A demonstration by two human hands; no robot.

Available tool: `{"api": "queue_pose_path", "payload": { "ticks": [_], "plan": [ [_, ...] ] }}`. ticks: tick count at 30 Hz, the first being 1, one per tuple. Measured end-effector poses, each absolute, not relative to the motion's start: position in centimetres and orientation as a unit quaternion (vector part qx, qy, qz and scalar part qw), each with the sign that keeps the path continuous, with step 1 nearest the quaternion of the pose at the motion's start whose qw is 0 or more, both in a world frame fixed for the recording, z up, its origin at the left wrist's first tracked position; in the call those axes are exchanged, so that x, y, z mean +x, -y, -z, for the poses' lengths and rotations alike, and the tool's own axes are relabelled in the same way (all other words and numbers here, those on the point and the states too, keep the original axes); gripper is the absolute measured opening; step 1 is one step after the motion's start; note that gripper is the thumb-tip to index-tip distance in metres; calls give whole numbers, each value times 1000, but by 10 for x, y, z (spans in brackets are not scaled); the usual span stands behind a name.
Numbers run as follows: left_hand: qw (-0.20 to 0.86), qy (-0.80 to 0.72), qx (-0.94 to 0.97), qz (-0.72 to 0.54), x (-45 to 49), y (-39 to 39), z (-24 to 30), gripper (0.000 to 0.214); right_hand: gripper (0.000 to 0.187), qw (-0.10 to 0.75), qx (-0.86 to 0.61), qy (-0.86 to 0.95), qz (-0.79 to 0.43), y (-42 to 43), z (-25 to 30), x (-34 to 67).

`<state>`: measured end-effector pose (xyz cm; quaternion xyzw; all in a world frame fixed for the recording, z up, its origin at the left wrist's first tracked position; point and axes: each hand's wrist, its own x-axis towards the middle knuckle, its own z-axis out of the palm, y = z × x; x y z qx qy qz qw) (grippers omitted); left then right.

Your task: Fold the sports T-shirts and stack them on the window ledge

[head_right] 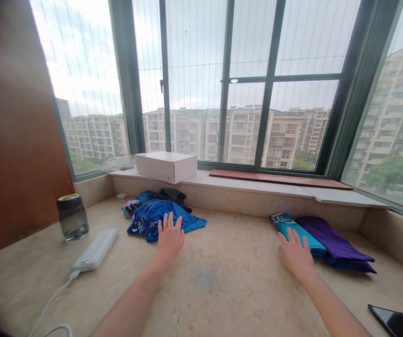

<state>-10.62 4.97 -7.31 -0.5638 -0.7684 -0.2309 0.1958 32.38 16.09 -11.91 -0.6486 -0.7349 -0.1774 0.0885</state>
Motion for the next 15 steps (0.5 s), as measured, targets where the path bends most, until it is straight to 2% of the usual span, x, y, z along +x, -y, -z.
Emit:
{"api": "queue_pose_path", "payload": {
  "ticks": [4,7,10,13,15],
  "plan": [
    [198,818,-477,253,-137,-52,86,53,52,186,-575,780,160,-123,136,292],
    [159,822,-472,277,-152,-53,84,41,49,244,-532,805,98,-96,149,280],
    [131,811,-496,279,-153,-55,74,28,47,262,-508,820,39,-79,149,274],
    [130,773,-549,290,-135,-55,62,30,50,266,-488,831,-13,-68,136,267],
    [132,692,-631,324,-111,-51,57,33,54,272,-478,834,-46,-60,125,262]
  ]
}}
